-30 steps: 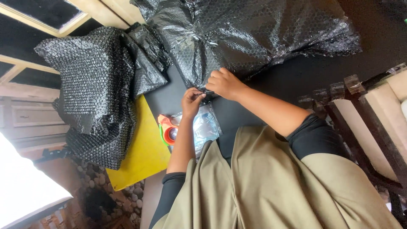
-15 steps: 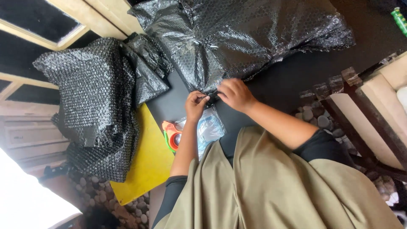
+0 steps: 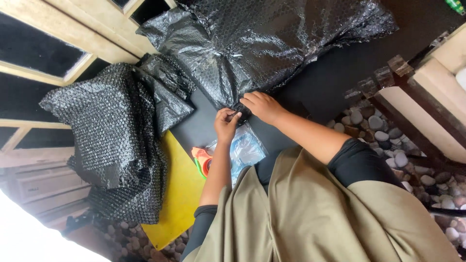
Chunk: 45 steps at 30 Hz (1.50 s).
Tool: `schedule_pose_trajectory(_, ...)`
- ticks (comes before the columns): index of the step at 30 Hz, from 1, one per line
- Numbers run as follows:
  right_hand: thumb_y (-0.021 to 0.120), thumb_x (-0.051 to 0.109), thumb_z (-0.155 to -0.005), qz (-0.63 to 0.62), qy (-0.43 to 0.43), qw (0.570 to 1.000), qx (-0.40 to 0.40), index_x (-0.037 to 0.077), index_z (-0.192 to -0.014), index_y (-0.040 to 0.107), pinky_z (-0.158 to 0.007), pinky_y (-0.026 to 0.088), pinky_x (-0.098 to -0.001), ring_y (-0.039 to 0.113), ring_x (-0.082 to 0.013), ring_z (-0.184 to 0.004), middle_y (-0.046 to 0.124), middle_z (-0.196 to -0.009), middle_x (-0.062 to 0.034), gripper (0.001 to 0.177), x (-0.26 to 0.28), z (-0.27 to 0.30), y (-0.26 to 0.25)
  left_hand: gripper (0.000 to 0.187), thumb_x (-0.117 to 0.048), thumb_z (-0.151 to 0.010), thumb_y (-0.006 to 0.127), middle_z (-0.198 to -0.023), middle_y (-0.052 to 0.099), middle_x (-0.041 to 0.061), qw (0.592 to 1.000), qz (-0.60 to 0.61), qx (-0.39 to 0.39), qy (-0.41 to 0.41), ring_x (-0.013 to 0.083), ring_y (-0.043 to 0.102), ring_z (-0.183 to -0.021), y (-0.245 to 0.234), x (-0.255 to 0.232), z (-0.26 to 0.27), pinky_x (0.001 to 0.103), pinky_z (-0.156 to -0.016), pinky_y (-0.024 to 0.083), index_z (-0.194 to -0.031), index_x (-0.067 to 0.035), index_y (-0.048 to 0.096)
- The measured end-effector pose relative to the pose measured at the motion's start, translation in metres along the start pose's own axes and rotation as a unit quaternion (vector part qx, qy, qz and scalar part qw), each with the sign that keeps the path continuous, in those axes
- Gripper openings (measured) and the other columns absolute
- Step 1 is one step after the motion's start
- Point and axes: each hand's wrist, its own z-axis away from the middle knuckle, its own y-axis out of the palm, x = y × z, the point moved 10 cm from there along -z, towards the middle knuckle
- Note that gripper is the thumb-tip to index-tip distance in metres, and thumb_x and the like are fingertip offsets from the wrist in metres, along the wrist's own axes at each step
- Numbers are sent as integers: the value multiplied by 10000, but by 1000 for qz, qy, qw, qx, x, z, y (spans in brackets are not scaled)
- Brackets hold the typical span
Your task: Wrapping an item in black bubble wrap and securing it with packing tape using a handheld dispenser.
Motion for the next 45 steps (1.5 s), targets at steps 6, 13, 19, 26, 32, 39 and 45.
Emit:
schedule_pose_trajectory(6,633,89,-943,10,29,999,45,168,-1107,678,-769,569,-314,650,-196,-964,626,-1031,-19,187,-8,12,40,243,-122,-746,930,-942,684,114,1000,-9,-16,17,254,697,-814,0,-24,2,311,-700,600,-852,-14,740)
schedule_pose_trajectory(13,779,27,-836,-325,148,927,120,75,-1256,731,-995,548,-415,679,-318,-1163,735,-1184,-155,425,-45,21,-14,162,-44,-874,842,-992,685,152,993,27,-103,49,322,715,-955,-32,-63,29,357,-805,625,-969,-5,717)
schedule_pose_trajectory(19,741,19,-915,-350,436,829,22,65,-1144,763,-841,592,-388,734,-343,-966,760,-1032,-168,234,-202,141,-71,318,-109,-812,878,-1081,642,71,954,-151,-188,181,264,652,-1066,-27,-125,55,372,-932,563,-1096,-95,737)
schedule_pose_trajectory(26,721,149,-1033,-268,537,799,30,142,-1184,754,-839,593,-327,726,-205,-980,752,-1047,-53,154,-326,264,-108,753,-286,-742,928,-1477,557,126,866,-332,-60,368,349,496,-1389,131,-223,41,547,-1177,332,-1425,-191,626)
schedule_pose_trajectory(32,693,112,-1004,-300,557,774,25,103,-1179,749,-836,595,-373,722,-268,-978,748,-1034,-129,184,-372,296,-136,1102,-512,-636,926,-1656,350,135,811,-509,46,285,338,337,-1524,206,-176,-26,676,-1199,217,-1589,-329,404)
schedule_pose_trajectory(39,794,109,-912,-249,569,784,9,54,-1244,694,-943,582,-420,634,-376,-1174,671,-1176,-188,351,-432,313,-156,878,-341,-756,881,-1634,423,91,813,-552,71,171,303,386,-1504,196,-152,-39,660,-1201,224,-1541,-340,490)
schedule_pose_trajectory(45,849,185,-876,-373,572,730,35,13,-1332,573,-1020,530,-483,602,-443,-1221,623,-1244,-275,560,-446,313,-103,907,-239,-750,870,-1696,311,31,822,-556,76,98,321,280,-1550,149,-136,-24,694,-1218,128,-1540,-403,457)
